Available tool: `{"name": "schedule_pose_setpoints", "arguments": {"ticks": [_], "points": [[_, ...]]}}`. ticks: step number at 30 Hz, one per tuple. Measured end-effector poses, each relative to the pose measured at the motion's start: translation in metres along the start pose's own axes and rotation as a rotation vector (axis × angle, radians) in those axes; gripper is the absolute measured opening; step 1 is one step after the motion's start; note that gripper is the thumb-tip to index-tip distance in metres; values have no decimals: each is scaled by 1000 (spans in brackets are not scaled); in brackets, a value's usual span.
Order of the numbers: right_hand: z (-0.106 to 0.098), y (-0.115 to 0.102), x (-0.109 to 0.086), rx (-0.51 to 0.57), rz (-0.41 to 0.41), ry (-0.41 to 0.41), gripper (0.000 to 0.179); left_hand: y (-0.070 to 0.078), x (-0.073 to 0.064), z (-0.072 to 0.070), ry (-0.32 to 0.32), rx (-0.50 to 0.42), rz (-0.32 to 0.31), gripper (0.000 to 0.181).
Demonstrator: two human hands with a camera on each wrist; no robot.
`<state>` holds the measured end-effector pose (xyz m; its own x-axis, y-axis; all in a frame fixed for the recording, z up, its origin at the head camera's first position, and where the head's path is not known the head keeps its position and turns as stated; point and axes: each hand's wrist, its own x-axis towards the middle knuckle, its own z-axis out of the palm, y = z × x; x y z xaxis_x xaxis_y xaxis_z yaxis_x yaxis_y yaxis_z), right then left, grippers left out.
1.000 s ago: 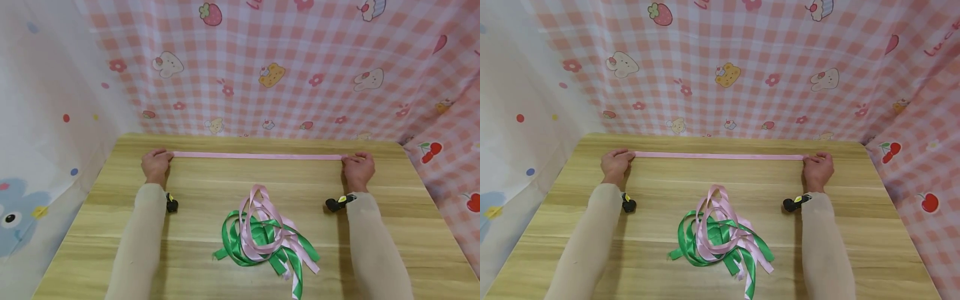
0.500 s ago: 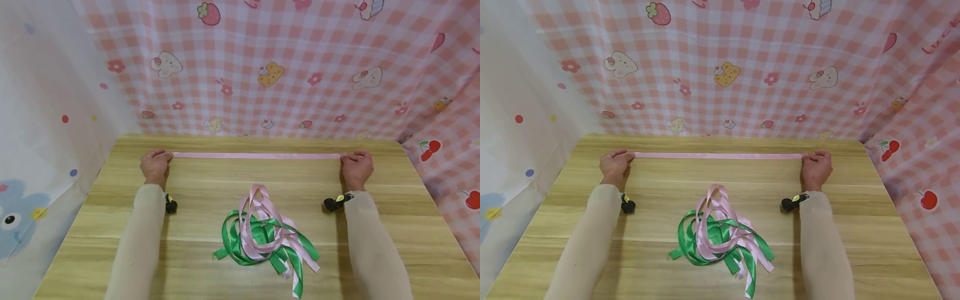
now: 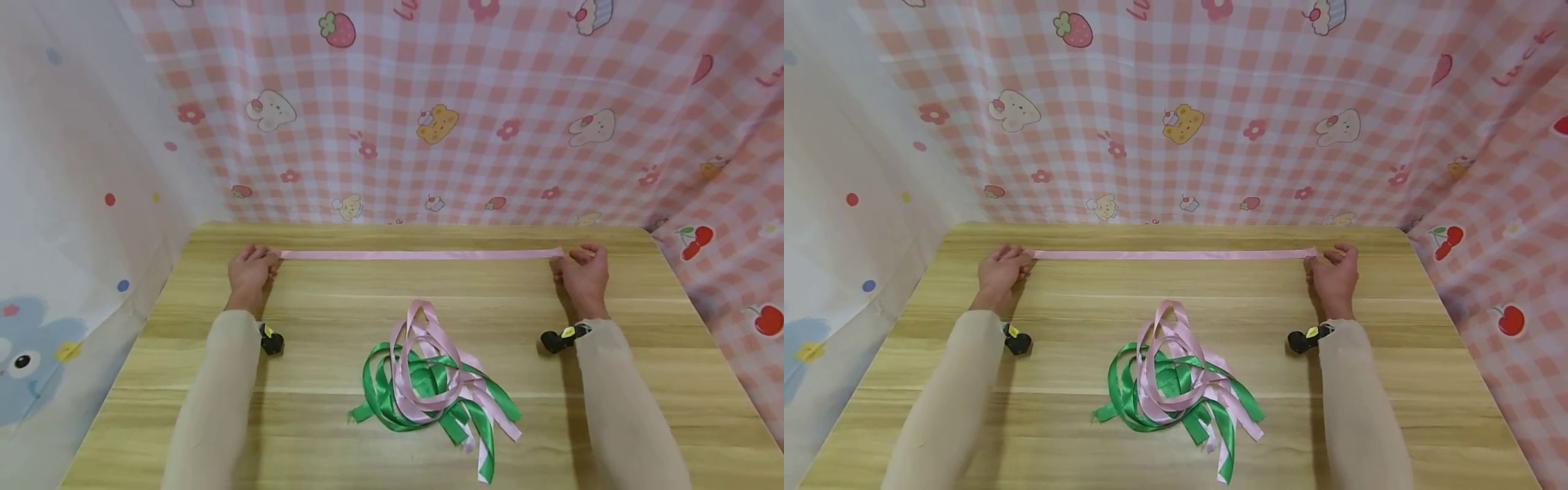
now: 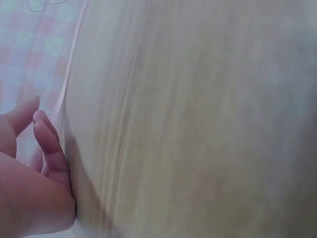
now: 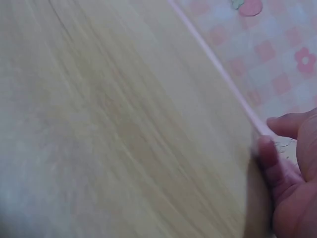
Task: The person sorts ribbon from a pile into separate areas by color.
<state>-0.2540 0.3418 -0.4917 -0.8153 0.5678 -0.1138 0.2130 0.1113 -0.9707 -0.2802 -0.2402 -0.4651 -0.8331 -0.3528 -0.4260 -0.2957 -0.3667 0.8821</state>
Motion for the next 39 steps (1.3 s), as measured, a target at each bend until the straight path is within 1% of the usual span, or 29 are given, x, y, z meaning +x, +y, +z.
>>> {"name": "schedule_pose_setpoints", "arguments": {"ticks": [2,4,6,8,10,11,13,15,16,18,19,21,24,26,28,29,31,33,35,37,39], "points": [[-2,-3,-3,-5,28,-55,68,1,-3,-2,-16,-1,24,85],[-3,-6,-10,-76,15,-86,68,1,-8,-3,-25,40,62,85],[-1,-11,-23,-166,-31,-127,65,-1,-16,-1,-30,182,141,79],[4,-16,-39,-257,-135,-179,56,2,-33,6,-54,307,213,70],[10,-22,-57,-313,-266,-261,45,-1,-45,15,-119,387,297,62],[13,-25,-66,-319,-322,-319,39,-2,-52,20,-155,444,341,60],[21,-31,-85,-326,-433,-441,27,-4,-69,30,-272,460,377,55],[29,-37,-104,-305,-490,-586,17,-11,-80,38,-391,479,413,54],[32,-40,-114,-298,-509,-657,14,-14,-89,42,-447,487,418,52],[38,-45,-134,-281,-529,-802,9,-19,-108,52,-561,502,408,51],[39,-47,-143,-279,-541,-875,9,-23,-117,56,-611,519,404,51],[42,-50,-162,-280,-564,-1022,9,-32,-135,63,-738,549,390,51],[45,-51,-188,-311,-600,-1231,10,-47,-158,70,-932,606,350,52],[48,-49,-201,-364,-636,-1332,13,-57,-170,72,-1052,628,313,51],[50,-45,-211,-437,-694,-1382,16,-67,-178,73,-1142,635,278,51],[51,-43,-214,-471,-724,-1394,16,-71,-182,73,-1172,638,258,51],[52,-40,-219,-526,-787,-1388,15,-79,-187,73,-1211,641,218,50],[51,-37,-222,-552,-825,-1368,13,-86,-191,73,-1236,637,184,49],[50,-38,-223,-540,-835,-1354,14,-91,-194,72,-1250,639,156,49],[47,-40,-222,-506,-809,-1359,14,-94,-198,71,-1272,639,147,49],[43,-44,-221,-440,-739,-1384,12,-96,-200,70,-1295,673,192,49]]}}
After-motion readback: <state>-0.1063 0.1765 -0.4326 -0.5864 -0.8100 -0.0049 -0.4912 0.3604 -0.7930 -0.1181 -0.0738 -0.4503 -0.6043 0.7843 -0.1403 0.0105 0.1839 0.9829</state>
